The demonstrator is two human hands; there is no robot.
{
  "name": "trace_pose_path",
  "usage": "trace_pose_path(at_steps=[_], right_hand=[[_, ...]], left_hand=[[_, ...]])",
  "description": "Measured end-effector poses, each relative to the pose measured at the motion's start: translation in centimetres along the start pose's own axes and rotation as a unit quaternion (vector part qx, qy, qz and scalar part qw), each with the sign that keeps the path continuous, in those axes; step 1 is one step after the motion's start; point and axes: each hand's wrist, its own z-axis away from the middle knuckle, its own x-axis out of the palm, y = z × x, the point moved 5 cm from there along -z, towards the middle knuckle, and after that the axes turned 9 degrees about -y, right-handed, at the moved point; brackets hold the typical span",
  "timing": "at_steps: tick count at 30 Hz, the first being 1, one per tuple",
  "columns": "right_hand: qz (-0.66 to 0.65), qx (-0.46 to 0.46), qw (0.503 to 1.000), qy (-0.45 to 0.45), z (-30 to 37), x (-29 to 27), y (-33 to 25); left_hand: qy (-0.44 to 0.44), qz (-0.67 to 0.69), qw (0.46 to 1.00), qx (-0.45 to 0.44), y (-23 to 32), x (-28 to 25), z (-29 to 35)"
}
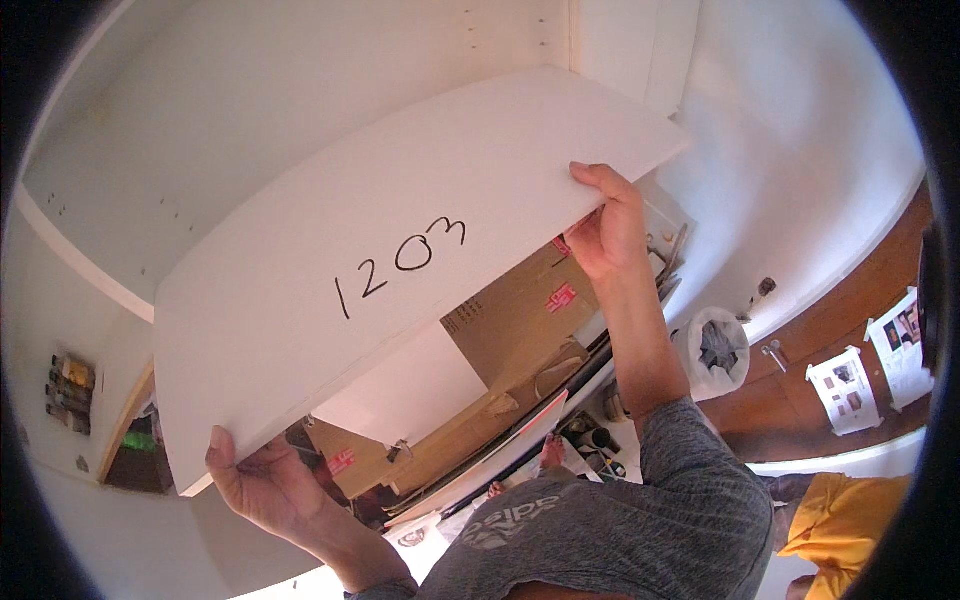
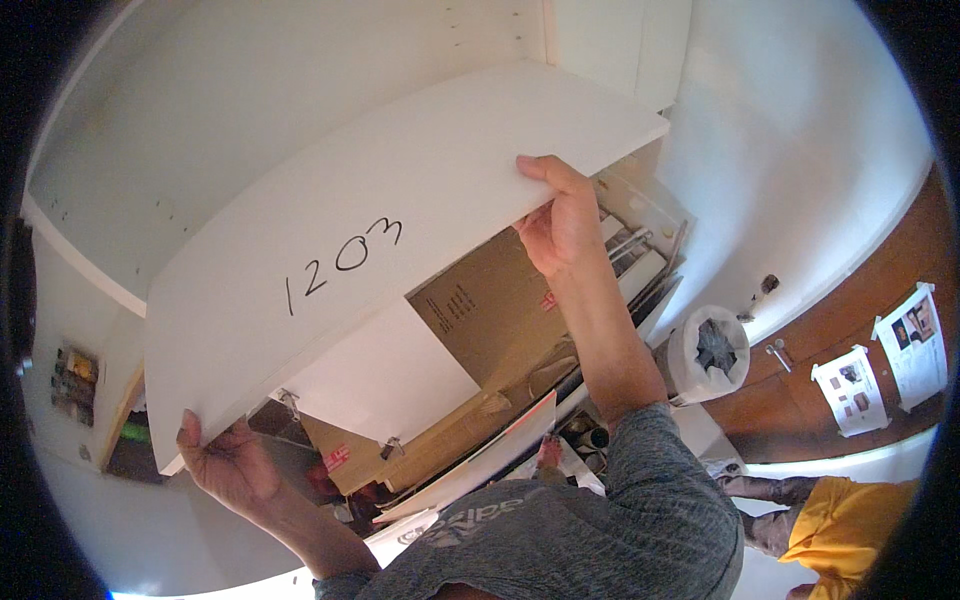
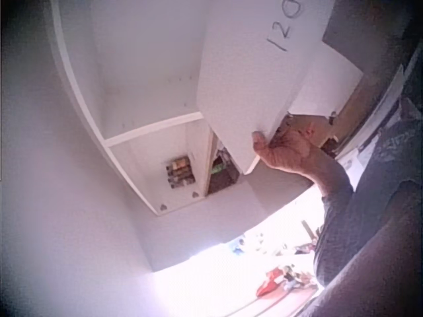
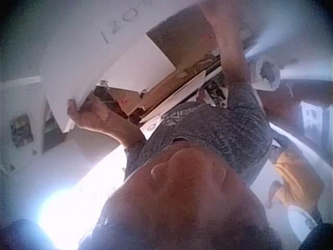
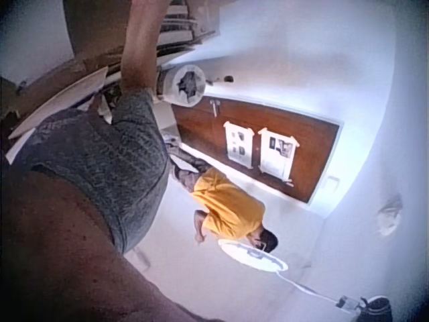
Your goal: The person handles white cabinet doors and panels, repeatedly lifting them to fit into an overhead cabinet frame. They align the doors with hinges and adjust their position multiple times. Another person is visible in the background working on the floor.
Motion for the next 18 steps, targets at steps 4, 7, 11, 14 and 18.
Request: trace_pose_path(at_steps=[4,7,11,14,18], right_hand=[[-0.012,-0.006,1.000,0.026,-0.4,0.3,0.6],[-0.003,-0.020,0.999,0.036,0.0,0.5,1.5],[0.026,-0.024,0.999,0.016,-0.1,-1.8,-1.3],[0.030,-0.023,0.999,0.027,0.1,0.4,-0.5],[0.048,-0.020,0.999,0.004,-1.1,-1.7,0.3]], left_hand=[[0.040,-0.059,0.997,0.005,0.8,-0.5,-0.1],[0.056,-0.083,0.995,0.014,0.8,0.6,0.7],[0.072,-0.084,0.994,-0.003,-0.6,1.7,0.6],[0.066,-0.073,0.995,-0.014,0.1,1.6,0.6],[0.051,-0.068,0.996,-0.039,0.8,0.2,0.7]])
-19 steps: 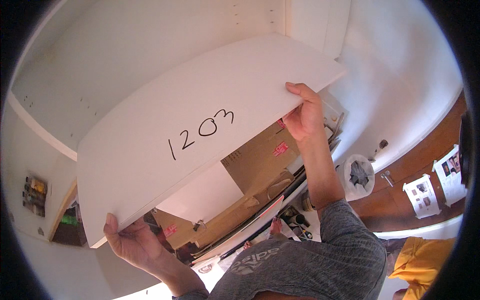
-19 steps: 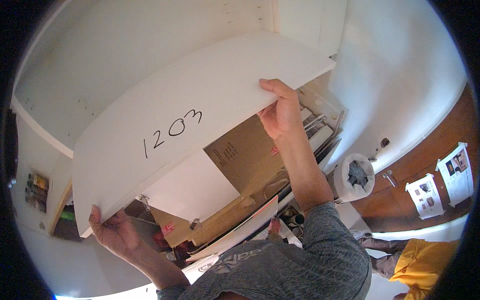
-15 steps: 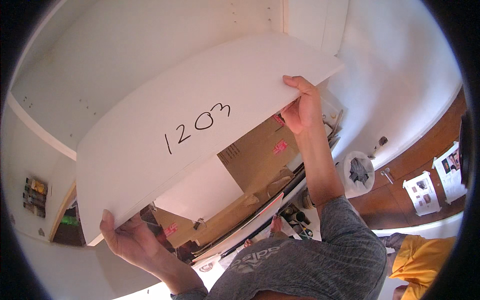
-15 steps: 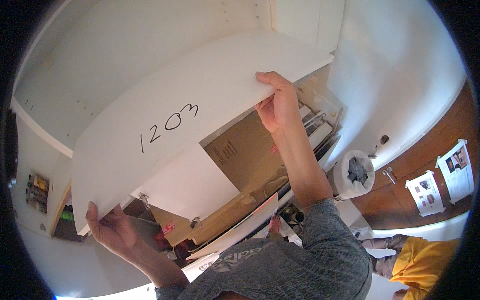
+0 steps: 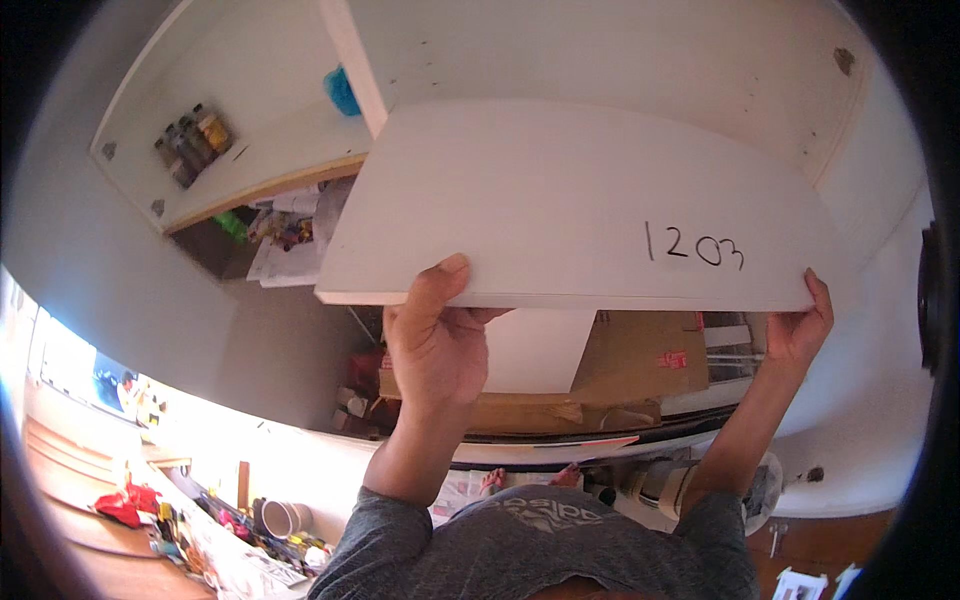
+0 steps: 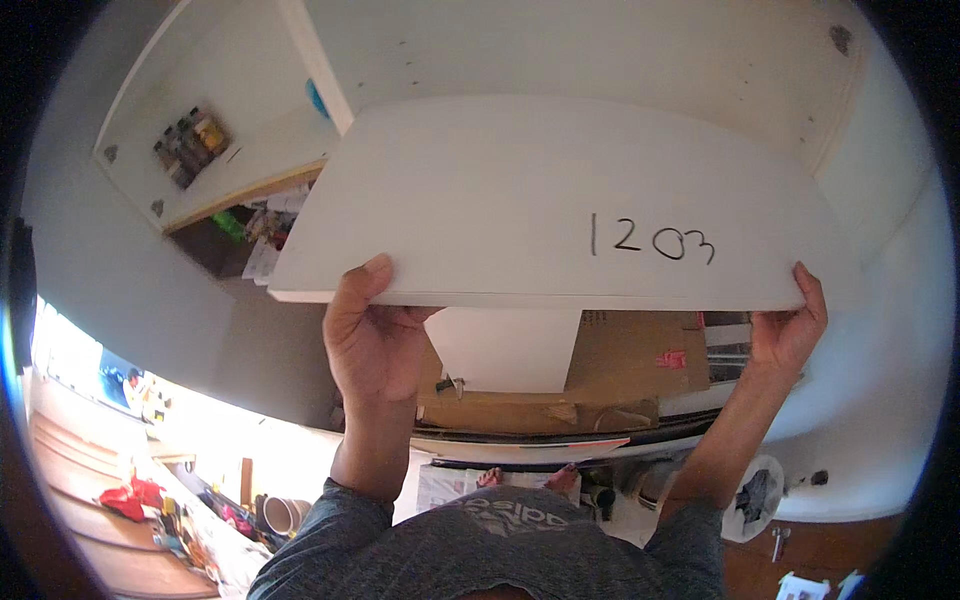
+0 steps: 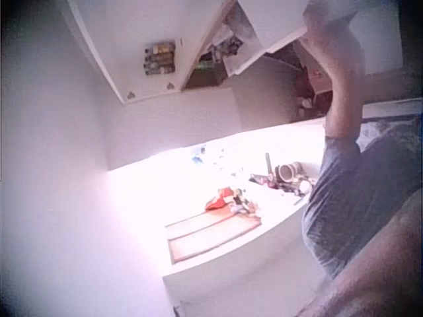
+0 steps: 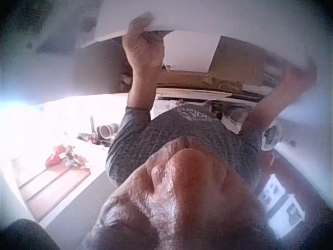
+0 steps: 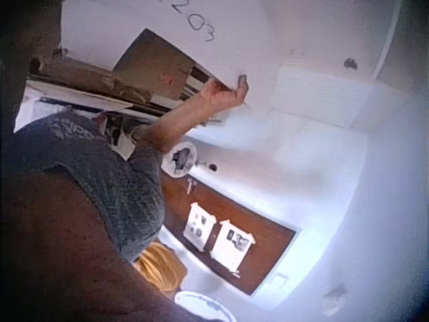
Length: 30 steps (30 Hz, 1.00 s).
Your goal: The person handles white cabinet doors and panels, repeatedly lifting them to fit into an overhead cabinet frame. They align the doors with hinges and adjust their position multiple times. Another person is visible in the background working on the floor.
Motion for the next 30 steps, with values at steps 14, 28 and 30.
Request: trace_pose_path(at_steps=[14,28,30], right_hand=[[-0.007,0.000,1.000,0.028,-1.2,-1.1,-0.4],[-0.001,0.008,1.000,-0.003,-1.6,-0.6,0.2],[-0.009,0.008,1.000,-0.018,-1.8,-0.8,0.4]], left_hand=[[-0.037,0.037,0.998,-0.044,-2.0,-0.2,-1.0],[-0.051,0.042,0.997,-0.032,-1.7,-0.4,-1.1],[-0.036,0.042,0.998,-0.018,-1.8,-0.3,-1.2]])
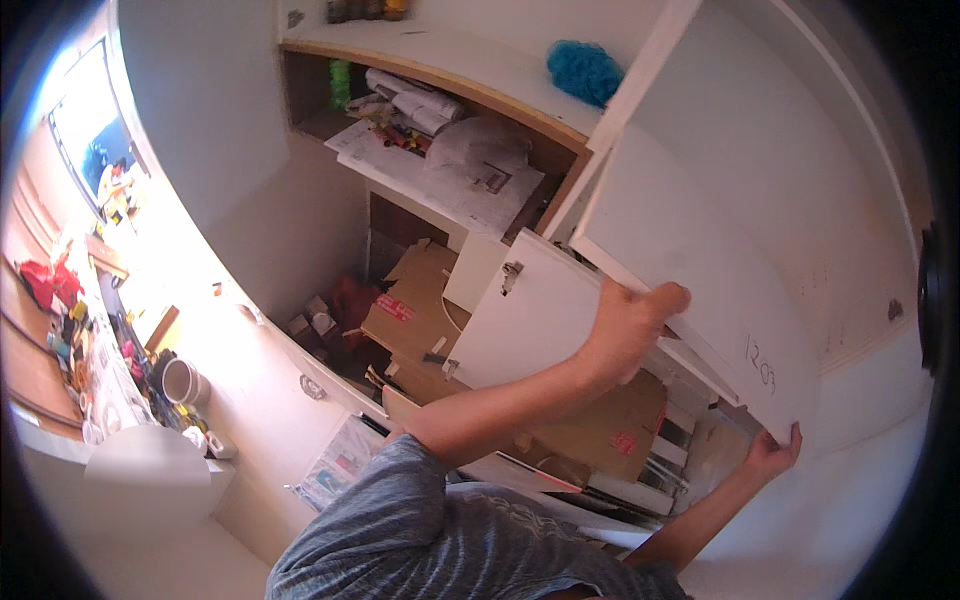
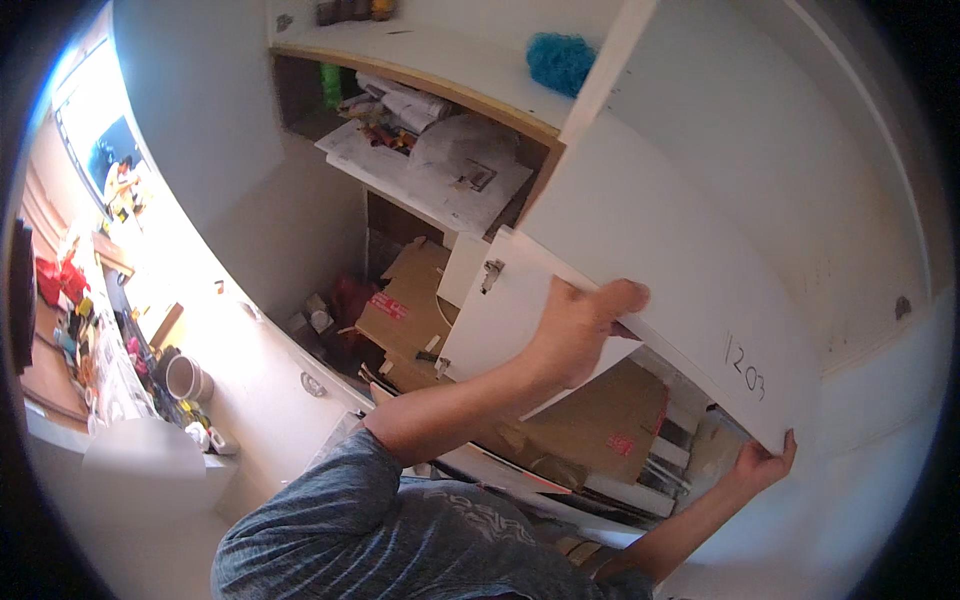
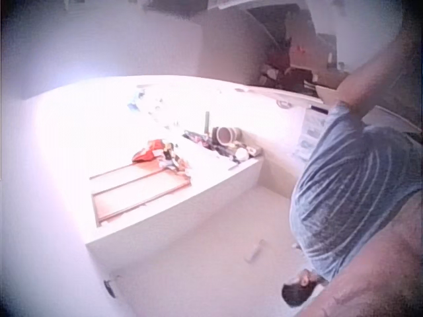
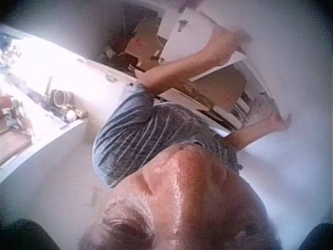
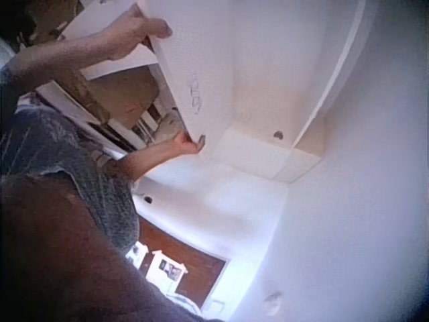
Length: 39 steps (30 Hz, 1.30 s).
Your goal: The person handles white cabinet doors and panels, repeatedly lifting them to fit into an overhead cabinet frame. They align the doors with hinges and adjust their position multiple times. Another person is visible in the background working on the floor.
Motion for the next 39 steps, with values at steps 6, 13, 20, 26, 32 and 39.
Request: trace_pose_path(at_steps=[6,13,20,26,32,39], right_hand=[[0.015,0.007,1.000,-0.003,-3.2,-3.9,-2.4],[0.104,-0.001,0.994,0.023,-4.8,-7.0,-3.1],[0.228,-0.154,0.961,-0.036,-12.1,-12.2,-4.8],[0.603,-0.428,0.672,-0.039,-10.8,-12.1,-4.4],[0.621,-0.400,0.671,-0.065,-10.1,-12.2,-4.6],[0.583,-0.357,0.728,-0.052,-10.1,-13.2,-5.2]], left_hand=[[-0.003,0.014,1.000,0.009,0.7,1.4,-0.1],[-0.031,-0.078,0.996,0.011,-0.9,0.2,-1.2],[-0.036,-0.052,0.998,0.023,-0.1,0.3,-1.0],[-0.041,-0.034,0.999,-0.010,-0.6,0.2,-1.4],[-0.066,-0.069,0.995,0.014,0.2,0.1,-1.4],[-0.069,-0.033,0.997,0.009,0.0,0.5,-1.2]])
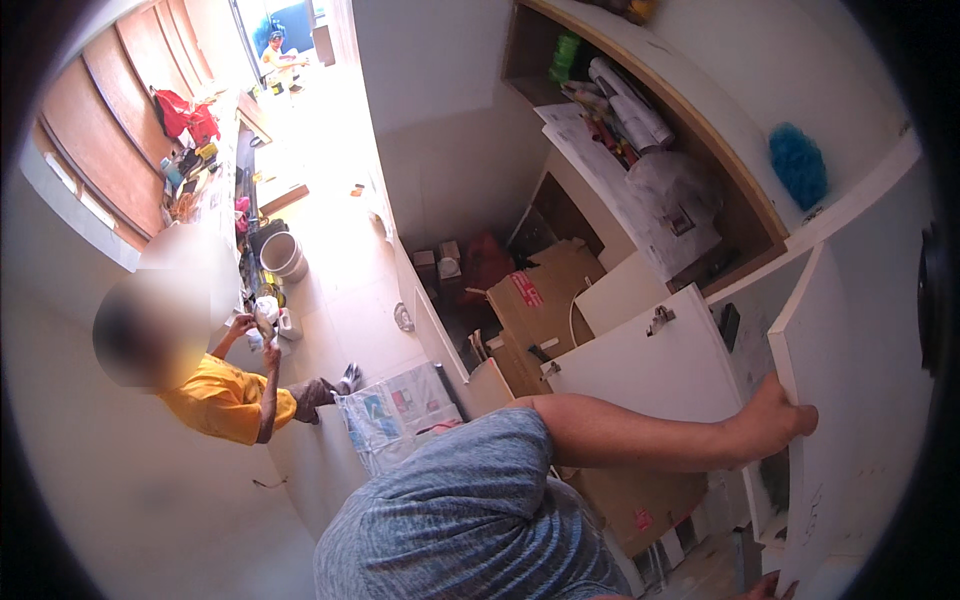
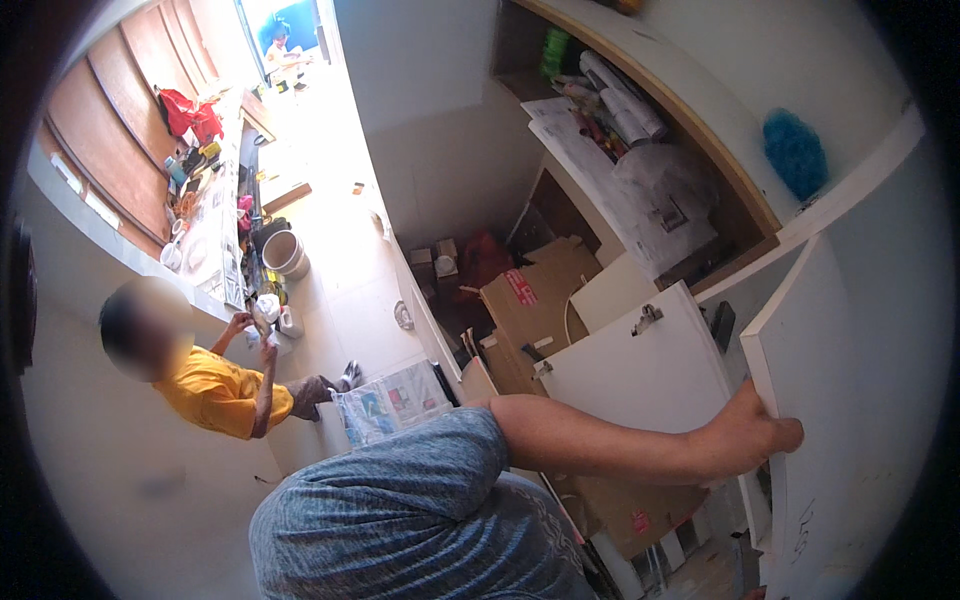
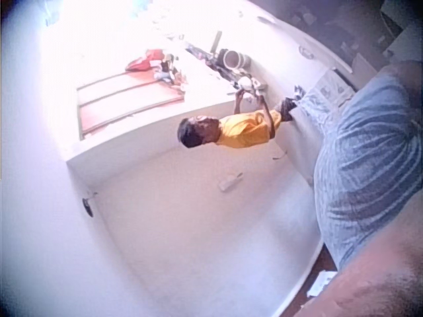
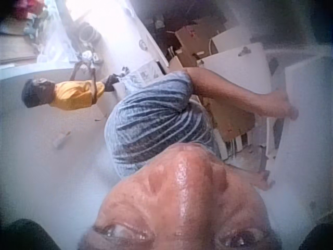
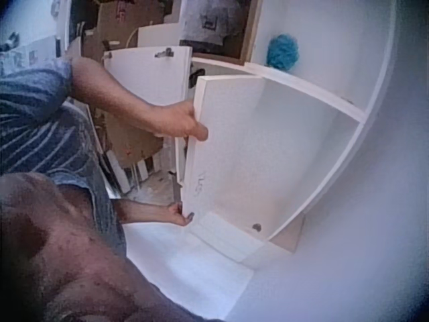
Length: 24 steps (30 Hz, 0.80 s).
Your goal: The person handles white cabinet doors and panels, repeatedly lifting them to fit into an overhead cabinet frame. They align the doors with hinges and adjust their position multiple times. Another person is visible in the background working on the floor.
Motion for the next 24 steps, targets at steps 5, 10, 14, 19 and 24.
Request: trace_pose_path(at_steps=[5,10,14,19,24], right_hand=[[0.018,-0.009,1.000,0.005,0.2,0.6,-1.8],[-0.025,-0.021,0.999,0.009,-0.2,0.1,1.2],[-0.004,-0.007,1.000,-0.004,-0.1,0.1,1.3],[0.001,-0.023,0.999,-0.024,-0.1,0.1,0.4],[0.037,-0.052,0.998,-0.012,0.1,-0.3,1.5]], left_hand=[[-0.002,0.009,1.000,-0.018,0.5,-0.2,0.3],[-0.010,0.000,0.999,-0.031,-0.2,-0.4,0.0],[-0.022,0.008,1.000,-0.015,0.5,-0.2,0.3],[-0.024,0.027,0.999,-0.009,0.3,-0.1,0.3],[-0.017,0.008,1.000,-0.012,-0.1,-0.2,0.1]])
